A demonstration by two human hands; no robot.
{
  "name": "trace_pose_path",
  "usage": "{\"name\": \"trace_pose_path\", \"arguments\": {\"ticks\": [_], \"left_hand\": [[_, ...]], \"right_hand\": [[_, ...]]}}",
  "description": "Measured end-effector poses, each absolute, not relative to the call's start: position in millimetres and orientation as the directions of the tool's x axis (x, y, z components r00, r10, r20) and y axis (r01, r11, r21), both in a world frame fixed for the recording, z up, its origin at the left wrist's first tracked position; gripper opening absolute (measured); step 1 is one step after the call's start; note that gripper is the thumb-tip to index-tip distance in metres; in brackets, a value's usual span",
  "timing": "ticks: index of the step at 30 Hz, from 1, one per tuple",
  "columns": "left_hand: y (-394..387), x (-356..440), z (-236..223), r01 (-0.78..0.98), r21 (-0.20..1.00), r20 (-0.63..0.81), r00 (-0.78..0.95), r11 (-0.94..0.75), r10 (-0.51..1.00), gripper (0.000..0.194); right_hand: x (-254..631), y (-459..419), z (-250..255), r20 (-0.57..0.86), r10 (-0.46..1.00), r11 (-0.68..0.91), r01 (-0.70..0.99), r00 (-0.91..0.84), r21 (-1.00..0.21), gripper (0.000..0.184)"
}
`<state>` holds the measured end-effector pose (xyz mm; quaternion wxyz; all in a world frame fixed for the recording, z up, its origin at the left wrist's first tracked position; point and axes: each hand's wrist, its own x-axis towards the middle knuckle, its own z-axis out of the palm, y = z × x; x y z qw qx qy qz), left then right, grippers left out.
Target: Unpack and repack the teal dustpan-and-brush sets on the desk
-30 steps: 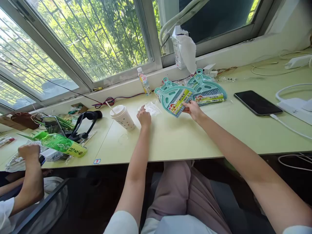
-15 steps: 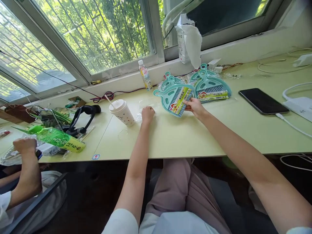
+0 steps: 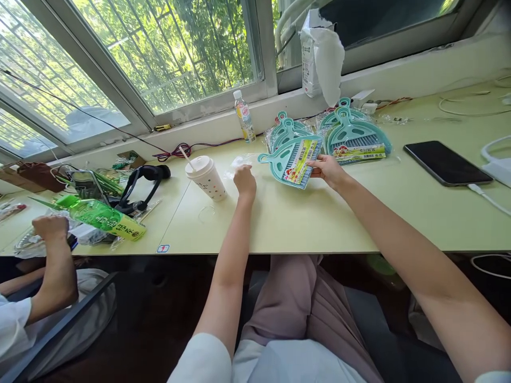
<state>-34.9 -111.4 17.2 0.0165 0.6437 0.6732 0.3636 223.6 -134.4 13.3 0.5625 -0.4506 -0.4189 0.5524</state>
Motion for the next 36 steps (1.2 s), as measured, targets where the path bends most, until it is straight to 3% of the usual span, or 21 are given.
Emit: {"name": "trace_pose_path", "arguments": {"ticks": [8,14,20,23,26,29,31,33,36], "left_hand": [[-109.8,-28.7,15.7,0.812,0.49,0.618,-0.066,-0.318,0.784,0.063],[-109.6,-25.5,13.1,0.778,0.301,0.687,0.224,-0.551,0.691,0.064],[-115.0,-13.0,12.3,0.7,0.227,0.725,0.344,-0.678,0.597,0.057],[-125.9,-5.7,20.1,0.716,0.281,0.773,0.226,-0.639,0.593,0.049],[-136.0,-2.5,31.5,0.728,0.508,0.789,-0.18,-0.46,0.587,0.058],[-136.5,-4.3,39.2,0.489,0.813,0.57,-0.56,-0.316,0.601,0.08],[-131.4,-5.9,40.7,0.173,0.944,0.325,-0.627,-0.281,0.708,0.081],[-125.4,-6.0,40.1,-0.164,0.953,0.151,-0.475,-0.256,0.867,0.071],[-120.2,-3.1,37.3,-0.417,0.891,0.12,-0.166,-0.18,0.979,0.053]], "right_hand": [[219.8,-141.8,26.2,-0.026,1.0,-0.025,-0.26,0.001,-0.965,0.012],[216.0,-139.1,19.9,-0.028,0.99,0.022,-0.351,0.136,-0.936,0.012],[215.5,-141.0,25.5,0.017,0.999,0.026,-0.367,0.027,-0.93,0.012],[214.6,-141.2,25.7,0.041,0.998,0.057,-0.402,0.048,-0.914,0.012],[215.1,-139.9,24.8,0.061,0.994,0.093,-0.443,0.086,-0.892,0.011],[214.7,-138.5,24.3,0.074,0.992,0.115,-0.454,0.106,-0.883,0.014],[213.0,-138.5,24.1,0.075,0.992,0.112,-0.45,0.099,-0.886,0.015],[210.8,-139.3,23.6,0.076,0.994,0.105,-0.448,0.082,-0.888,0.016],[207.9,-140.9,22.2,0.08,0.995,0.096,-0.437,0.056,-0.895,0.018]]}}
